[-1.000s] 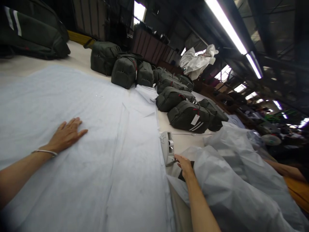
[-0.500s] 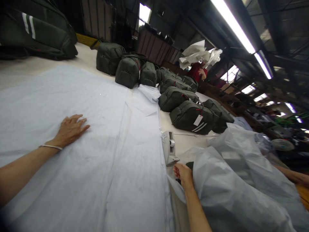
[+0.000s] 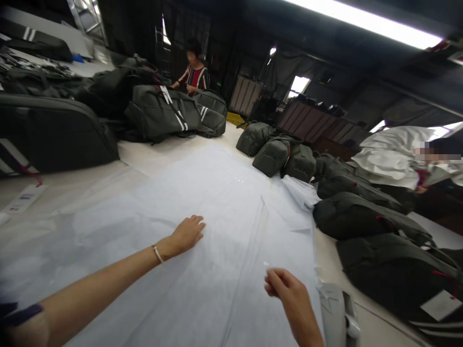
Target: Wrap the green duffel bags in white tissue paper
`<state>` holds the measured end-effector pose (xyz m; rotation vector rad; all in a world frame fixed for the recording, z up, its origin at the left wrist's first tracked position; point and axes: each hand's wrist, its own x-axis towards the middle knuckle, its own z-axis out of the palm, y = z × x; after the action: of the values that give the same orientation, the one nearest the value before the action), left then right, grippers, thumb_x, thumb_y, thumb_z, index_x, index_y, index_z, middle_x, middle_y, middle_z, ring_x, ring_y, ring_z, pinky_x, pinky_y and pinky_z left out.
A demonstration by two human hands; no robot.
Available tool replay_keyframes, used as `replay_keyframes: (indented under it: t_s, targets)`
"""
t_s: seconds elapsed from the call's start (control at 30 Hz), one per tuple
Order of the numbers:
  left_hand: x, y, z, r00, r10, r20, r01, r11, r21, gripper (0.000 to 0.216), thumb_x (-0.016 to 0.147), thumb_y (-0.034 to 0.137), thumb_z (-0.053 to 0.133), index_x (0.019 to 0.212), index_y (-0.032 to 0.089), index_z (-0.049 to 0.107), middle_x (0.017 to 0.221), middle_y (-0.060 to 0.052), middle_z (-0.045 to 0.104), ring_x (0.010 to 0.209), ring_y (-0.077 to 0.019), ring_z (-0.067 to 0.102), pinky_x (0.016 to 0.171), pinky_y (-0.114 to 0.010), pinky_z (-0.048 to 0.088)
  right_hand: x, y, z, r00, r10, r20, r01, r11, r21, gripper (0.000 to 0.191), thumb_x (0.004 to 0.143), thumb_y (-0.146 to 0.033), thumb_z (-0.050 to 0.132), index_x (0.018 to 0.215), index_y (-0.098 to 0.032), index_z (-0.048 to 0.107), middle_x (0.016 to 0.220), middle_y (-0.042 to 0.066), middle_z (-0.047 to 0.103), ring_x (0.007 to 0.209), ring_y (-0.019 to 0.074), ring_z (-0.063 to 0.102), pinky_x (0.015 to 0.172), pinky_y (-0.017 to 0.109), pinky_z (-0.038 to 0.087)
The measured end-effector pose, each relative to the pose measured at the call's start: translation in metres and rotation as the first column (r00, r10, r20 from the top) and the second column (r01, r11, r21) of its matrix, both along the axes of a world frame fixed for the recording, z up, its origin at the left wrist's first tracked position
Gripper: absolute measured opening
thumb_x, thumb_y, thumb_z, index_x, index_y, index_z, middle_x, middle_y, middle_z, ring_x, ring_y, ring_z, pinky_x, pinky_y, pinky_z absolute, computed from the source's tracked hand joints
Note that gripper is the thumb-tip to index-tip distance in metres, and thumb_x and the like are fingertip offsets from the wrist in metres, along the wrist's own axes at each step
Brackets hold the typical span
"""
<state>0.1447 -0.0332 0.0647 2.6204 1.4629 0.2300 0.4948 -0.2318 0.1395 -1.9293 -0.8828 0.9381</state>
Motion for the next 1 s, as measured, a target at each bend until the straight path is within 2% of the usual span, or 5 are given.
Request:
replay_keyframes:
  t_s: [0.17,0.33,0.5,0.73,1.0]
  targets:
    - [-0.03,-0.057,-0.017,0.996,-0.086,0.0,0.086,0.996,-0.028,0.032,0.09,0.03,0.063,0.122,0.023,0.06,0.125,-0.01,0.06,0.111,-0.0275,0.056,0.094,-0.042,0.046,-0.145,0.15,-0.004,0.907,0.372,-0.198,-0.386,0.922,-0.038,0.03,0.066,-0.045,0.08,0.069,-0.017,0.068,0.07,0.004,0.07,0.061,0.0134,0.064,0.062,0.026,0.056]
    - [-0.039,-0.069,-0.052,0.993,-0.105,0.051,0.103,0.994,0.043,0.052,0.093,0.042,0.06,0.141,0.026,0.046,0.143,-0.008,0.052,0.126,-0.0289,0.05,0.105,-0.046,0.038,-0.188,0.23,-0.052,0.866,0.433,-0.249,-0.479,0.862,-0.166,0.029,0.068,-0.033,0.082,0.06,-0.016,0.06,0.056,0.002,0.065,0.047,0.0092,0.056,0.044,0.018,0.045]
    - [-0.044,-0.07,-0.067,0.994,-0.062,0.087,0.057,0.996,0.065,0.06,0.095,0.052,0.053,0.147,0.024,0.04,0.149,-0.009,0.048,0.137,-0.0299,0.042,0.115,-0.05,0.029,-0.185,0.25,-0.08,0.844,0.428,-0.323,-0.505,0.837,-0.21,0.033,0.07,-0.037,0.082,0.061,-0.017,0.057,0.054,0.0,0.062,0.042,0.0073,0.05,0.04,0.017,0.04]
    - [-0.069,-0.06,-0.056,0.993,-0.084,0.08,0.082,0.996,0.03,0.076,0.093,0.069,0.041,0.152,0.022,0.033,0.155,-0.009,0.038,0.146,-0.0296,0.028,0.121,-0.055,0.013,-0.17,0.245,-0.087,0.799,0.415,-0.436,-0.521,0.839,-0.156,0.037,0.07,-0.045,0.083,0.069,-0.016,0.06,0.065,0.001,0.064,0.051,0.0081,0.055,0.051,0.02,0.05]
    - [-0.097,-0.051,-0.058,0.99,-0.134,0.034,0.133,0.991,0.018,0.08,0.093,0.069,0.04,0.154,0.021,0.025,0.157,-0.01,0.034,0.147,-0.0292,0.025,0.121,-0.057,0.007,-0.164,0.24,-0.093,0.771,0.435,-0.466,-0.533,0.841,-0.097,0.042,0.066,-0.05,0.084,0.07,-0.016,0.059,0.07,0.002,0.065,0.055,0.0078,0.057,0.055,0.02,0.051]
